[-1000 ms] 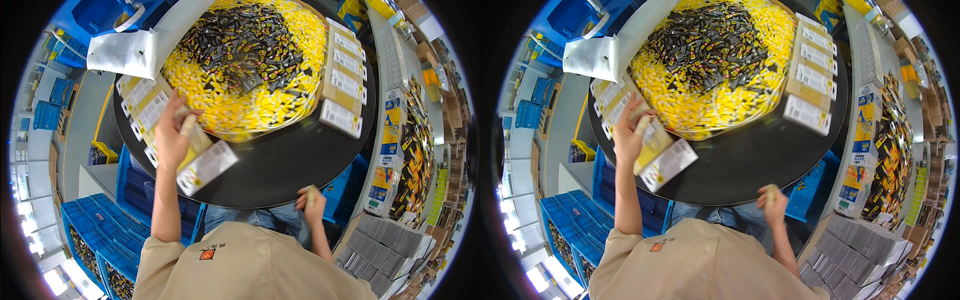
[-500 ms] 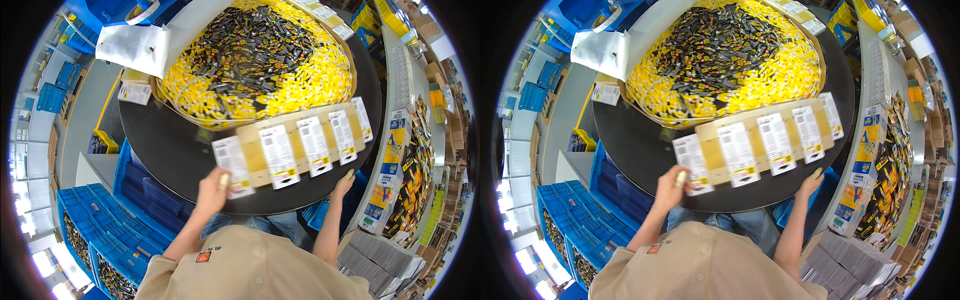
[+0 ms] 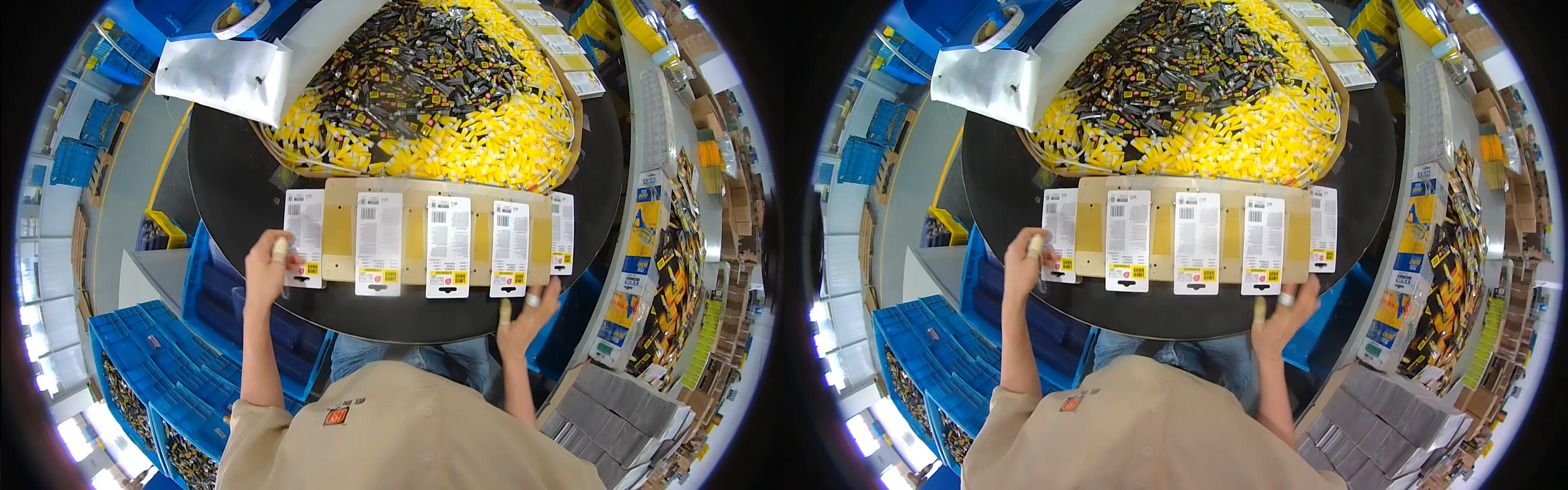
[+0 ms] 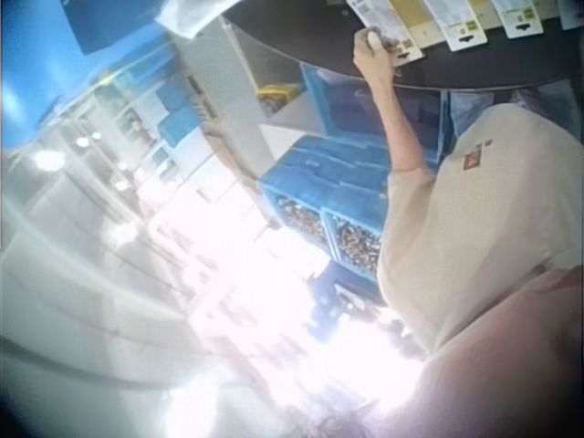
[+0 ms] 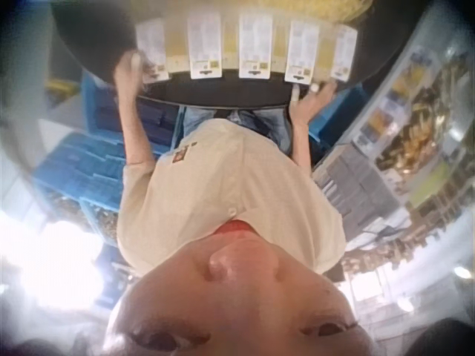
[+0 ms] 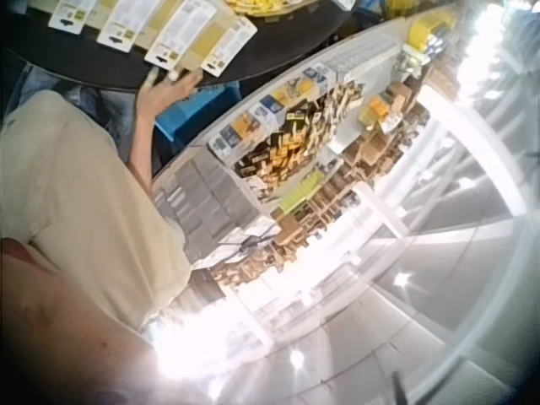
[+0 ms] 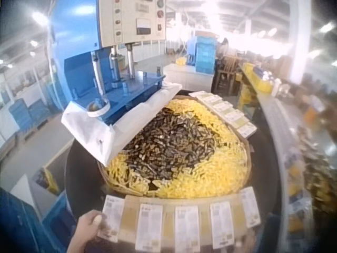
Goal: The person repeatedly picks small yellow and black items from a large bin and places them into individual cardboard packaging sleeves on a rotating table. The person then stacks the filled packages and continues the cycle.
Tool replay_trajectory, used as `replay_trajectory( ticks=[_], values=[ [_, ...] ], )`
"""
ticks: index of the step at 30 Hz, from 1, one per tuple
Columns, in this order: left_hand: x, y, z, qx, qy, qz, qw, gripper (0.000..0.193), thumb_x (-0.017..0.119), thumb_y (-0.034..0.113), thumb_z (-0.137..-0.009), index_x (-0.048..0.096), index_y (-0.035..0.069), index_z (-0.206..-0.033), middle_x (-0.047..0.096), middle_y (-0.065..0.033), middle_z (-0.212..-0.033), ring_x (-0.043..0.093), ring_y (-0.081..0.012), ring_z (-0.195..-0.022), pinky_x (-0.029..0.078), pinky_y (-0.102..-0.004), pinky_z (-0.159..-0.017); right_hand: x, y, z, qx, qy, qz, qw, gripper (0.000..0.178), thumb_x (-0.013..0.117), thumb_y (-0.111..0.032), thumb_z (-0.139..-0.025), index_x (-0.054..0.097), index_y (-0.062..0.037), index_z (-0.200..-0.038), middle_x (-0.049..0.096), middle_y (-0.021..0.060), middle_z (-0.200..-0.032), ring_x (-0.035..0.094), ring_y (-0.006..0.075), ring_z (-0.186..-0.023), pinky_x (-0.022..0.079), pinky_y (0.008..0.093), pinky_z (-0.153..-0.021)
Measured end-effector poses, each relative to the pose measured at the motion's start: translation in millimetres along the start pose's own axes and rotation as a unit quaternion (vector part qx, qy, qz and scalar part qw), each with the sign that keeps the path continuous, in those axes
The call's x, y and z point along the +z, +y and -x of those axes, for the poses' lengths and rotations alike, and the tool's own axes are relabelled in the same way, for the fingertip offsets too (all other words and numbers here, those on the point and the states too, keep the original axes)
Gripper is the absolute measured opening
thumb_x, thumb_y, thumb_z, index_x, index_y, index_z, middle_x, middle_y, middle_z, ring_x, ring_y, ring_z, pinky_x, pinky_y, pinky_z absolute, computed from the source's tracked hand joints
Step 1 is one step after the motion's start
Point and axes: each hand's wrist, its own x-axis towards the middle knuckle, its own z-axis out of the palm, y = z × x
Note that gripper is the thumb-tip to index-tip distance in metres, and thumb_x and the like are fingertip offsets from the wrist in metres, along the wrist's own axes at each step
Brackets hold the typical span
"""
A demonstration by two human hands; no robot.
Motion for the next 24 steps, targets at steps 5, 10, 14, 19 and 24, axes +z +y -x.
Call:
replay_trajectory(
  ticks=[5,10,14,19,24],
  values=[
    [-21,16,12,0.118,0.138,0.025,0.983,0.027,0.043,-0.005,-0.091,0.062,0.003,-0.109,0.063,-0.0116,-0.103,0.065,-0.0169,-0.09,0.051,-0.0262,-0.078,-14,-31,-36,-0.135,-0.073,-0.082,0.985,0.046,0.058,-0.007,-0.082,0.057,-0.0179,-0.126,0.048,0.0114,-0.134,0.038,0.0304,-0.131,0.014,0.0557,-0.111],
    [-14,51,29,0.177,0.123,0.005,0.976,0.028,0.047,0.001,-0.091,0.059,0.006,-0.116,0.065,-0.0066,-0.079,0.059,-0.0108,-0.072,0.046,-0.0233,-0.067,17,-71,-45,-0.309,-0.148,-0.035,0.939,0.047,0.065,-0.012,-0.077,0.059,-0.0198,-0.123,0.05,0.0104,-0.132,0.046,0.0302,-0.123,0.02,0.0506,-0.11],
    [4,88,38,0.177,0.105,0.122,0.971,0.027,0.047,0.006,-0.094,0.053,0.005,-0.12,0.06,-0.0049,-0.072,0.053,-0.0069,-0.055,0.041,-0.0197,-0.049,34,-109,-51,-0.36,-0.049,-0.234,0.902,0.041,0.064,-0.012,-0.077,0.062,-0.0214,-0.117,0.055,0.0093,-0.126,0.05,0.0281,-0.119,0.03,0.0481,-0.107],
    [62,135,43,0.166,-0.104,0.19,0.962,0.02,0.043,0.011,-0.098,0.055,0.004,-0.113,0.057,-0.0027,-0.071,0.056,-0.009,-0.048,0.037,-0.018,-0.042,59,-132,-70,-0.444,-0.048,-0.215,0.869,0.02,0.06,-0.017,-0.077,0.065,-0.0157,-0.096,0.061,0.0077,-0.113,0.056,0.025,-0.103,0.044,0.0407,-0.085],
    [110,156,45,0.141,-0.261,0.223,0.928,0.029,0.044,0.011,-0.097,0.044,0.006,-0.126,0.058,-0.0047,-0.093,0.061,-0.0117,-0.064,0.047,-0.0211,-0.053,26,-32,-139,0.026,0.035,-0.15,0.988,0.032,0.065,-0.001,-0.075,0.059,0.0008,-0.106,0.063,0.0154,-0.091,0.062,0.0284,-0.077,0.05,0.0406,-0.069]
  ],
)
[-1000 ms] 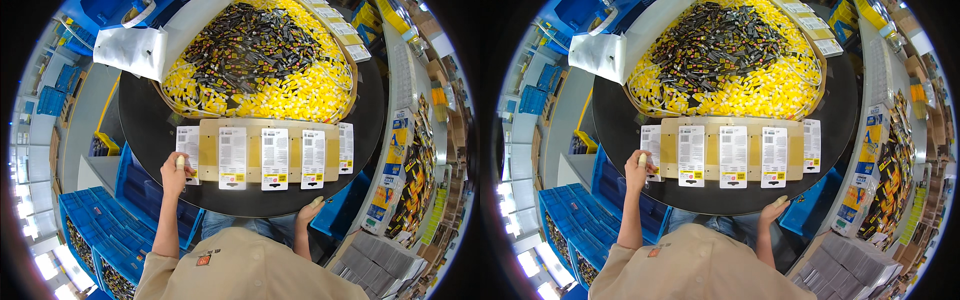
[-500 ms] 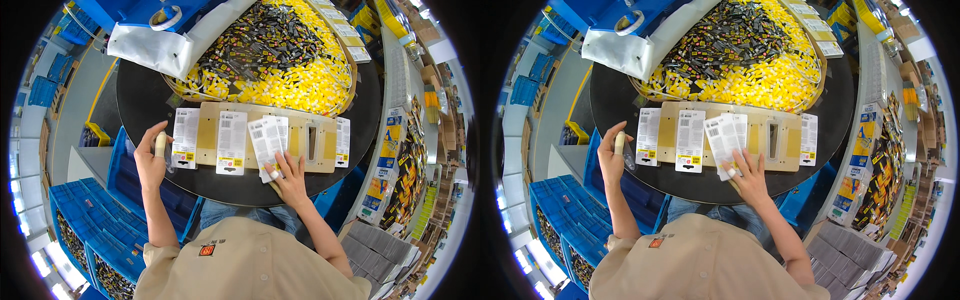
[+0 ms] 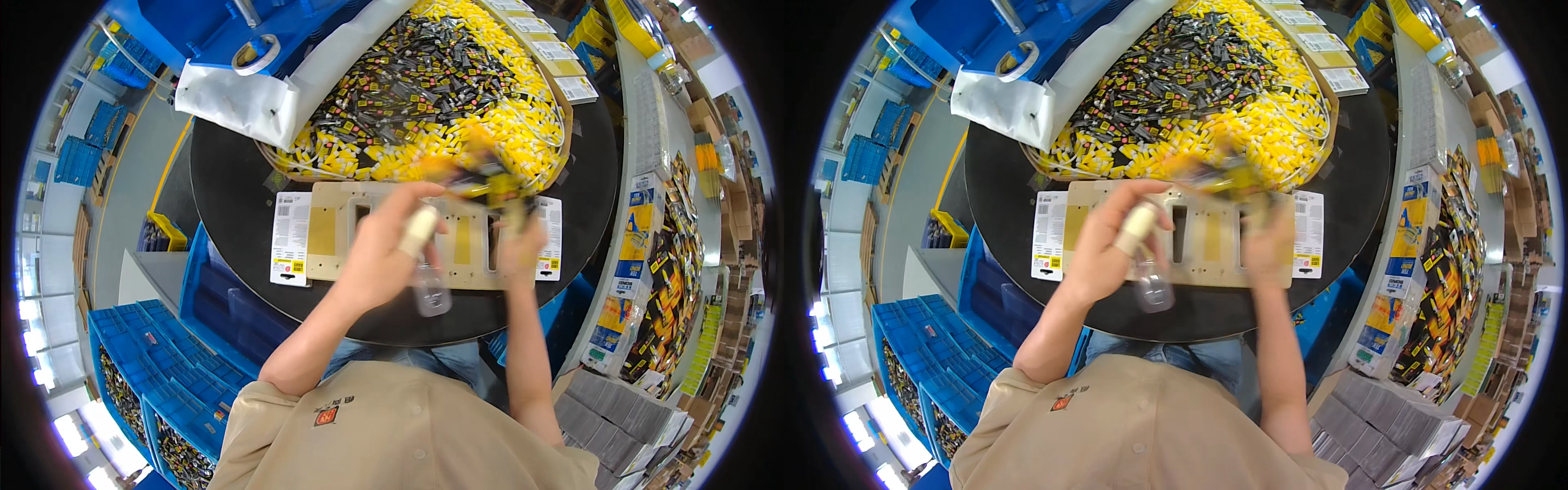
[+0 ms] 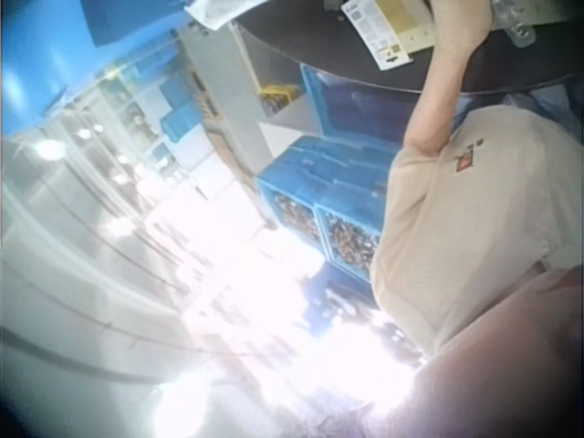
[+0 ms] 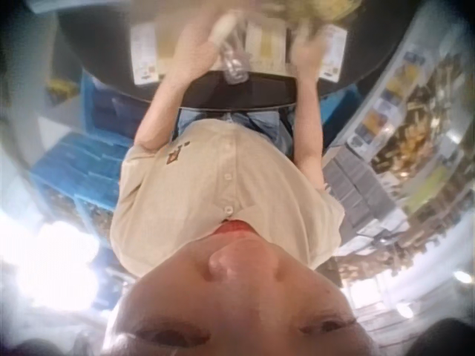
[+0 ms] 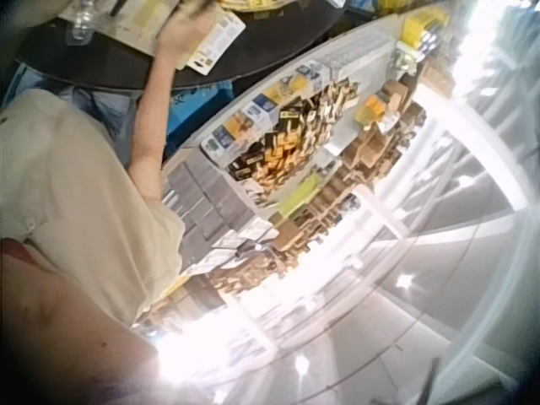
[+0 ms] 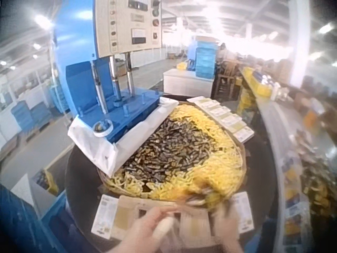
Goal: The person repeatedly picks small yellow and black items from a large bin and places them into individual cardboard packaging sleeves on a rotating table. The person then stacks the filled packages and continues the cycle.
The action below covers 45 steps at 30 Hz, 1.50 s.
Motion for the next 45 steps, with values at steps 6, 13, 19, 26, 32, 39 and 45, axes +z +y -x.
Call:
replay_trajectory(
  ticks=[6,13,19,26,32,39,45],
  values=[
    [53,-64,-49,-0.04,-0.137,-0.018,0.99,0.057,0.058,0.006,-0.087,0.028,0.006,-0.136,0.058,-0.012,-0.102,0.064,-0.0213,-0.085,0.052,-0.0335,-0.068,-100,108,-99,0.148,0.496,-0.373,0.77,0.027,0.054,-0.023,-0.093,0.053,0.0029,-0.1,0.059,0.0153,-0.095,0.062,0.02,-0.084,0.055,0.0291,-0.065],
    [94,-111,-79,0.054,-0.08,-0.308,0.946,0.052,0.067,0.006,-0.078,0.039,0.005,-0.121,0.062,-0.0179,-0.078,0.062,-0.0377,-0.073,0.049,-0.0441,-0.065,37,90,-179,0.119,0.035,-0.095,0.988,0.022,0.064,-0.021,-0.084,0.069,-0.0073,-0.101,0.068,0.0124,-0.094,0.064,0.0219,-0.086,0.049,0.0334,-0.075],
    [99,-110,-90,-0.028,-0.059,-0.463,0.884,0.055,0.071,0.016,-0.077,0.036,0.003,-0.118,0.061,-0.0246,-0.078,0.059,-0.0445,-0.074,0.047,-0.0491,-0.06,119,23,-226,0.134,-0.146,0.209,0.958,0.044,0.065,-0.051,-0.078,0.07,-0.0087,-0.091,0.068,0.0116,-0.089,0.064,0.0304,-0.082,0.05,0.0411,-0.076],
    [52,-81,-71,-0.04,-0.055,-0.226,0.972,0.057,0.071,0.016,-0.08,0.035,0.004,-0.123,0.062,-0.0195,-0.073,0.063,-0.0355,-0.066,0.049,-0.0429,-0.058,78,34,-203,0.011,-0.032,-0.088,0.996,0.02,0.068,-0.023,-0.083,0.068,-0.0048,-0.091,0.065,0.0055,-0.076,0.058,0.0116,-0.064,0.046,0.0274,-0.06],
    [11,-77,-64,-0.065,-0.021,-0.358,0.931,0.053,0.071,0.013,-0.079,0.04,0.007,-0.121,0.063,-0.0163,-0.069,0.062,-0.0346,-0.063,0.048,-0.0435,-0.059,-9,24,-92,-0.066,-0.199,-0.151,0.966,0.016,0.071,-0.014,-0.079,0.07,-0.0027,-0.089,0.056,0.0054,-0.066,0.052,0.0138,-0.058,0.04,0.025,-0.055],
    [1,-89,-55,-0.021,-0.015,-0.52,0.854,0.034,0.067,0.015,-0.078,0.048,0.009,-0.105,0.063,-0.0152,-0.069,0.062,-0.0374,-0.071,0.047,-0.0481,-0.061,18,7,-78,-0.092,-0.209,-0.122,0.966,0.012,0.069,-0.016,-0.08,0.07,-0.0044,-0.085,0.057,0.0095,-0.074,0.053,0.0201,-0.06,0.043,0.0301,-0.056],
    [-7,-89,-46,0.037,-0.066,-0.555,0.828,0.021,0.059,0.011,-0.081,0.056,0.008,-0.101,0.063,-0.0166,-0.078,0.062,-0.0364,-0.077,0.05,-0.046,-0.067,123,-34,-126,-0.281,-0.209,-0.06,0.935,0.017,0.067,-0.012,-0.079,0.068,-0.008,-0.095,0.056,0.0106,-0.096,0.059,0.0282,-0.086,0.049,0.0376,-0.073]
  ],
)
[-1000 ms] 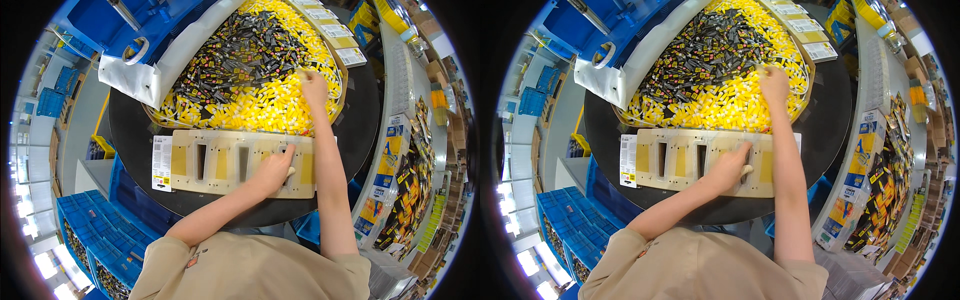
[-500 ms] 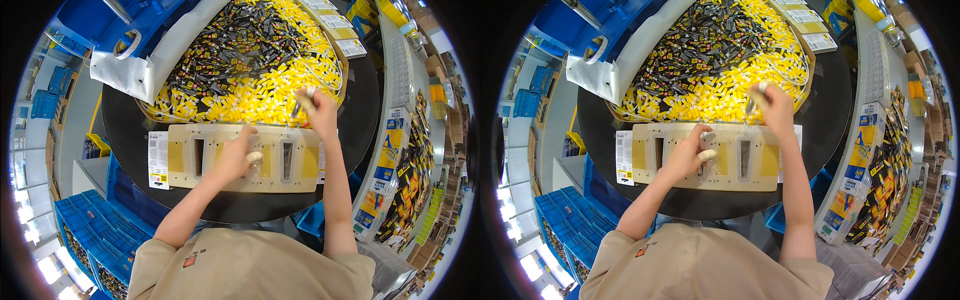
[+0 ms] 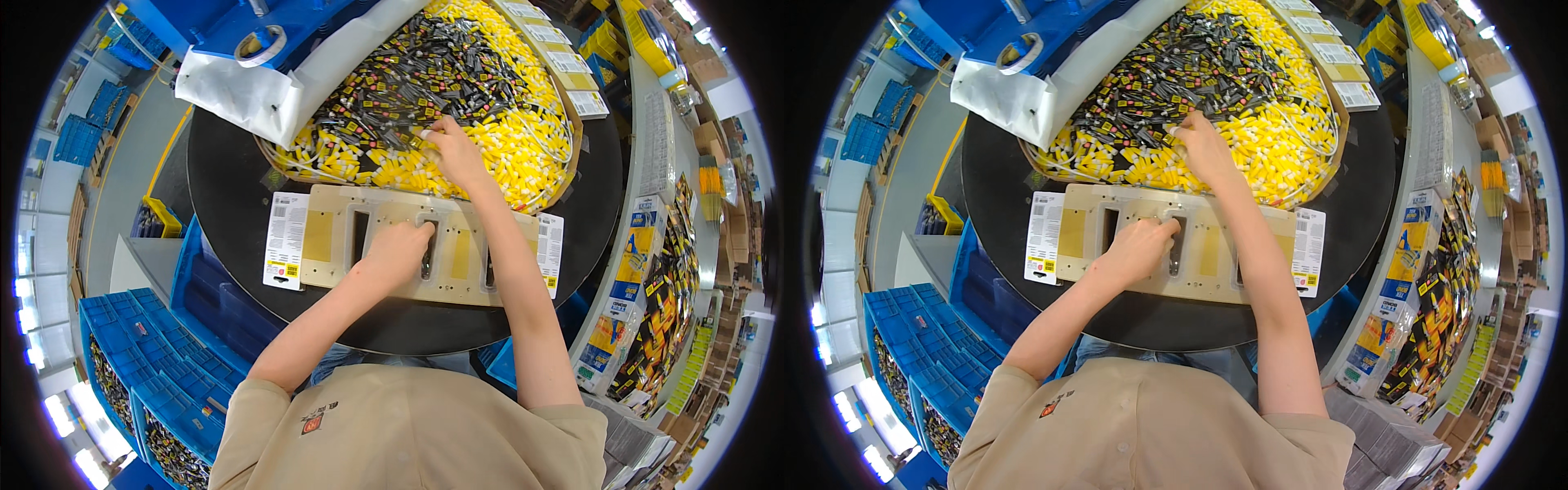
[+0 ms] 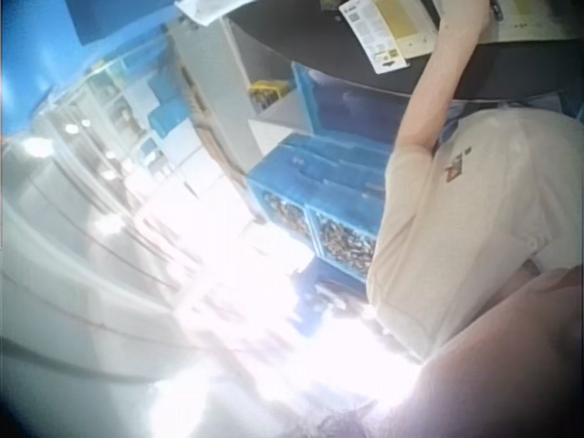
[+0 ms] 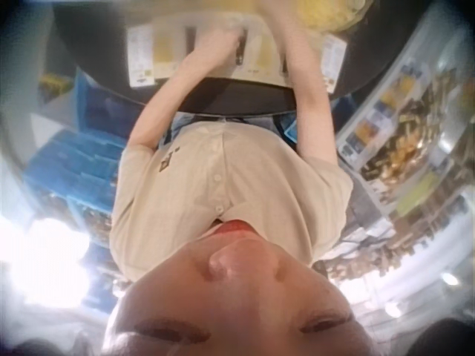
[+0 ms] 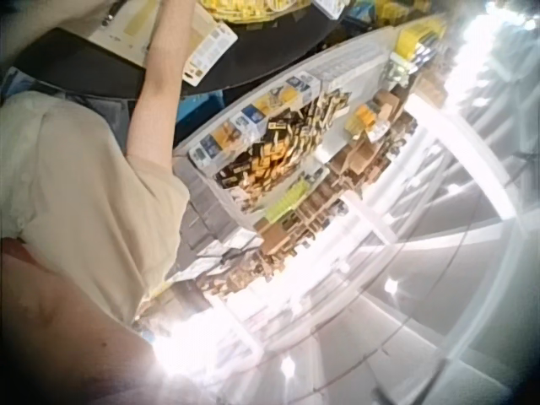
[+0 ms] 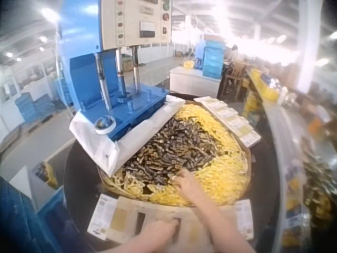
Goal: The person repeatedly picks small yellow and black items from a large bin and places them into individual cardboard packaging sleeves on a rotating table. The person then stacks the filled packages and continues the cycle.
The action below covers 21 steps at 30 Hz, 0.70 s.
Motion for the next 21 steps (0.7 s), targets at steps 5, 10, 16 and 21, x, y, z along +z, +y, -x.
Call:
replay_trajectory(
  ticks=[5,10,16,21],
  values=[
    [-18,-25,25,0.005,0.013,0.256,0.967,0.049,0.061,-0.004,-0.074,0.044,0.007,-0.12,0.064,-0.0159,-0.082,0.063,-0.0342,-0.076,0.049,-0.0401,-0.067,29,17,-20,-0.036,-0.073,0.143,0.986,0.021,0.058,-0.006,-0.078,0.062,-0.0089,-0.099,0.053,0.0117,-0.102,0.056,0.03,-0.099,0.051,0.039,-0.078],
    [-33,-50,30,-0.104,0.054,0.112,0.987,0.053,0.066,0.0,-0.075,0.044,0.009,-0.122,0.064,-0.0136,-0.073,0.063,-0.0328,-0.072,0.048,-0.0391,-0.065,20,12,-16,-0.061,-0.027,0.246,0.967,0.019,0.054,-0.007,-0.079,0.059,-0.0083,-0.097,0.057,0.012,-0.097,0.056,0.0294,-0.101,0.051,0.0382,-0.076],
    [-42,-63,38,-0.119,0.049,0.158,0.979,0.048,0.065,0.001,-0.079,0.043,0.004,-0.122,0.063,-0.0129,-0.071,0.065,-0.0268,-0.069,0.049,-0.0354,-0.064,-22,-21,22,0.048,0.123,-0.011,0.991,0.009,0.06,-0.01,-0.084,0.065,-0.0032,-0.087,0.063,0.0132,-0.087,0.061,0.0287,-0.078,0.048,0.0366,-0.064],
    [-44,-67,41,-0.154,0.05,0.285,0.945,0.035,0.062,-0.003,-0.08,0.05,0.002,-0.113,0.064,-0.0083,-0.071,0.066,-0.0142,-0.071,0.051,-0.0262,-0.064,-39,-77,78,0.153,0.109,-0.044,0.981,0.01,0.067,-0.011,-0.083,0.065,-0.0039,-0.089,0.06,0.0098,-0.066,0.056,0.019,-0.052,0.044,0.0311,-0.051]
  ],
)
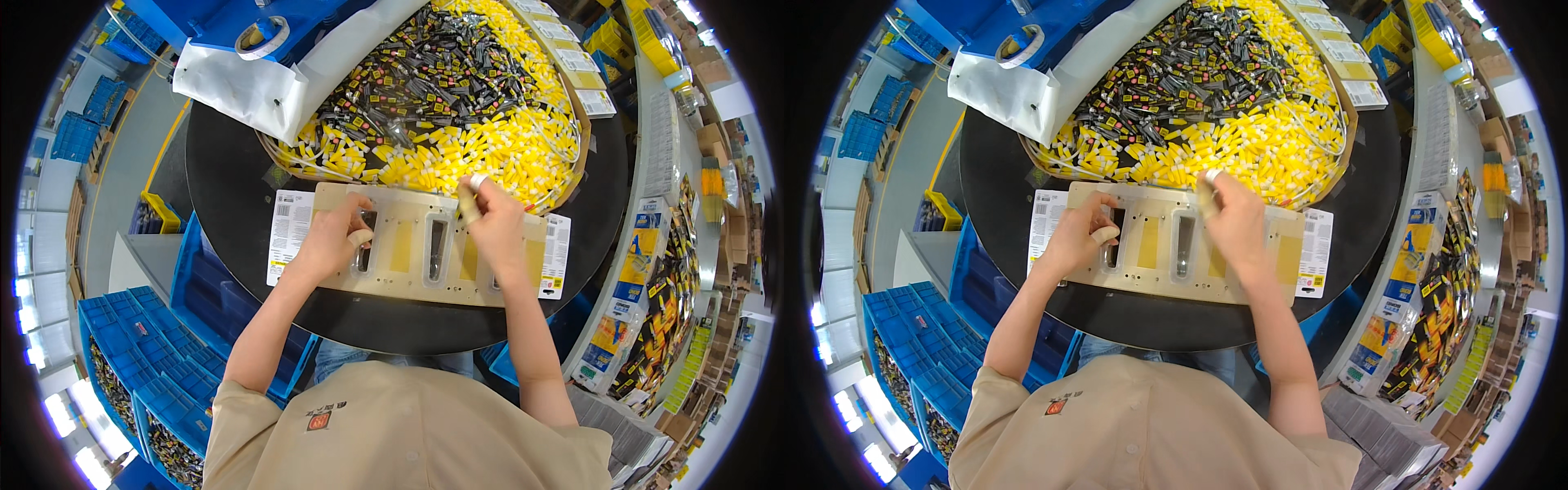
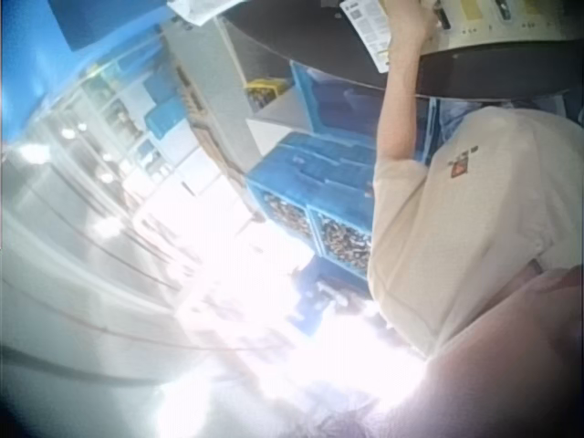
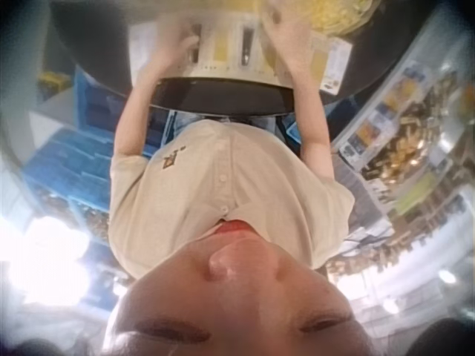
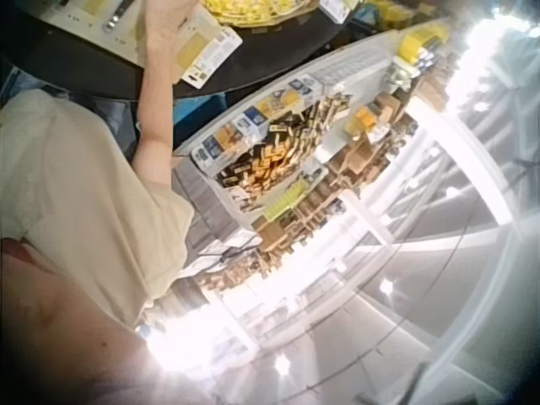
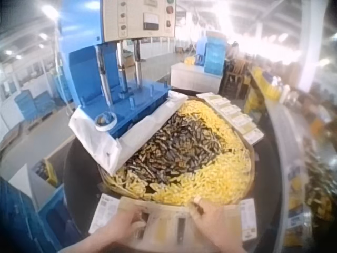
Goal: The person repeatedly picks small yellow and black items from a large bin and places them into individual cardboard packaging sleeves on a rotating table. The person then stacks the filled packages and continues the cycle.
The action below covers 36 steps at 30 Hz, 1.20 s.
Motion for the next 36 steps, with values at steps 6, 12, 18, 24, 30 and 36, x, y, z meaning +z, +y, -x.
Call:
replay_trajectory(
  ticks=[6,12,18,24,30,36],
  values=[
    [9,-7,-10,0.221,0.073,-0.196,0.952,0.046,0.072,0.008,-0.073,0.053,0.007,-0.115,0.061,-0.0108,-0.098,0.059,-0.0247,-0.091,0.047,-0.0335,-0.082,30,-18,38,0.071,-0.105,0.105,0.986,0.016,0.064,-0.001,-0.075,0.062,-0.0029,-0.091,0.06,0.0137,-0.089,0.06,0.034,-0.07,0.048,0.0397,-0.059],
    [-2,-16,-8,0.279,0.126,-0.265,0.914,0.048,0.072,0.012,-0.07,0.057,0.01,-0.116,0.054,-0.0089,-0.109,0.052,-0.0311,-0.095,0.043,-0.0398,-0.085,45,-27,45,0.052,-0.067,0.012,0.996,0.011,0.063,-0.005,-0.081,0.062,-0.0009,-0.09,0.059,0.0144,-0.096,0.062,0.0305,-0.071,0.05,0.0344,-0.063],
    [-9,-3,-79,0.363,0.179,-0.209,0.89,0.022,0.064,0.005,-0.076,0.067,0.005,-0.098,0.059,-0.0084,-0.1,0.053,-0.0253,-0.094,0.043,-0.0388,-0.083,45,20,-58,-0.064,0.018,0.059,0.996,0.024,0.064,-0.012,-0.085,0.052,0.0032,-0.07,0.054,0.0155,-0.068,0.053,0.031,-0.059,0.041,0.0386,-0.055],
    [10,12,-167,0.269,0.013,-0.363,0.892,0.019,0.058,-0.001,-0.075,0.065,0.004,-0.091,0.055,-0.0083,-0.1,0.053,-0.0267,-0.1,0.047,-0.0352,-0.087,63,87,-143,0.011,-0.274,0.208,0.939,0.016,0.061,0.001,-0.074,0.064,0.0003,-0.089,0.063,0.0216,-0.097,0.06,0.0376,-0.093,0.049,0.043,-0.077],
    [-12,20,-146,0.342,-0.018,-0.368,0.865,0.02,0.056,-0.001,-0.076,0.06,0.006,-0.095,0.054,-0.0104,-0.101,0.052,-0.0273,-0.102,0.048,-0.0354,-0.084,39,57,-123,-0.023,-0.188,0.154,0.97,0.018,0.063,-0.004,-0.075,0.06,-0.0015,-0.093,0.062,0.0187,-0.091,0.06,0.0371,-0.087,0.049,0.0432,-0.075],
    [-24,-6,-29,0.457,-0.032,-0.267,0.848,0.026,0.056,0.004,-0.074,0.057,0.007,-0.1,0.053,-0.0086,-0.106,0.053,-0.0256,-0.101,0.048,-0.0323,-0.084,-8,12,8,-0.292,-0.206,0.02,0.934,0.021,0.063,0.0,-0.072,0.061,-0.0057,-0.092,0.061,0.0092,-0.092,0.06,0.0275,-0.082,0.051,0.0341,-0.072]
  ],
)
